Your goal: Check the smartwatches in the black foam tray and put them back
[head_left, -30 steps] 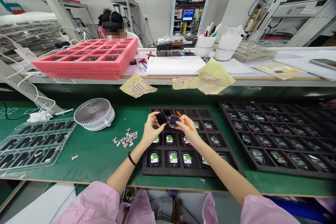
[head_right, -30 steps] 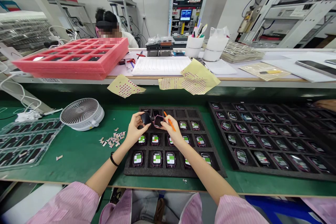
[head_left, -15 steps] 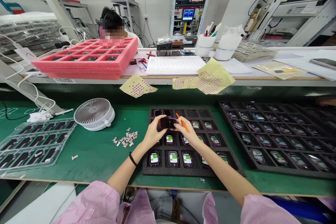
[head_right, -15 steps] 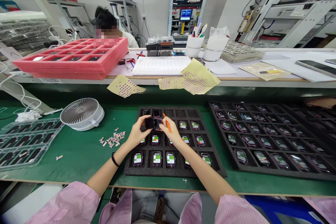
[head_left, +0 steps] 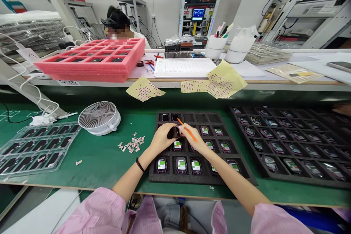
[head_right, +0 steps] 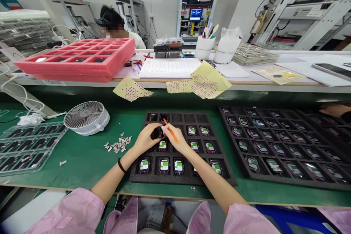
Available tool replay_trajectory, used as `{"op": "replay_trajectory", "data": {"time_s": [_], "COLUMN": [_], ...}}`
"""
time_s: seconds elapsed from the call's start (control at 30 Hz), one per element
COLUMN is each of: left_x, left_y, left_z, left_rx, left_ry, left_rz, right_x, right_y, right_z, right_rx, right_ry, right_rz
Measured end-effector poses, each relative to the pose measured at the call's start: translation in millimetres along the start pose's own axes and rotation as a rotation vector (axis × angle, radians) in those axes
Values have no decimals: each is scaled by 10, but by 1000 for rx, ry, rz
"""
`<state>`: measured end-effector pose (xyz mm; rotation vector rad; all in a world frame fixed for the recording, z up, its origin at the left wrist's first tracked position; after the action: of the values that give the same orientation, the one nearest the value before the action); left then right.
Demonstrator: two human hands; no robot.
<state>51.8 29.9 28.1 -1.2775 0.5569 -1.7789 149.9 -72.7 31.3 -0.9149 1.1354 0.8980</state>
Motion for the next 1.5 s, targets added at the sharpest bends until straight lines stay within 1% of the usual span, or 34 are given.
{"op": "replay_trajectory", "data": {"time_s": [0.07, 0.13, 0.23, 0.37, 0.57, 0.83, 1.1, 1.3, 1.43, 1.5], "left_x": [-4, -19, -43, -48, -35, -35, -64, -63, -64, -71], "left_y": [-9, -19, -27, -23, -15, -3, 5, 12, 22, 26], "left_z": [-5, -7, -9, -8, -6, -5, -15, -13, -4, -5], "left_rx": [19, 37, 61, 63, 29, 14, -3, -10, -15, -23], "left_ry": [-12, -35, -66, -87, -135, -130, -179, -190, -190, -184], "left_rz": [-32, -65, -97, -129, -163, -208, -243, -225, -208, -192], "right_x": [-44, -97, -172, -197, -199, -194, -160, -146, -175, -196], "right_y": [-66, -143, -215, -217, -197, -197, -180, -177, -177, -212], "right_z": [-4, -20, -55, -79, -61, -70, -47, -40, -48, -49], "right_rx": [72, 142, 190, 195, 183, 184, 175, 177, 165, 167], "right_ry": [-13, -61, -141, -146, -159, -170, -162, -155, -152, -160], "right_rz": [122, 211, 205, 169, 218, 217, 195, 185, 131, 102]}}
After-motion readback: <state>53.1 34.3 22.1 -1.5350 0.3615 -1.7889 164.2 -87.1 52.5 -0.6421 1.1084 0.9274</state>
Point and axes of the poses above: each hand's wrist, its own z-axis towards the middle knuckle, its own y-axis out of the palm, x = y × z, the point moved 5 cm from there along z, towards the middle knuckle, and after that the axes turned 12 degrees about -x, right-handed, at the moved point
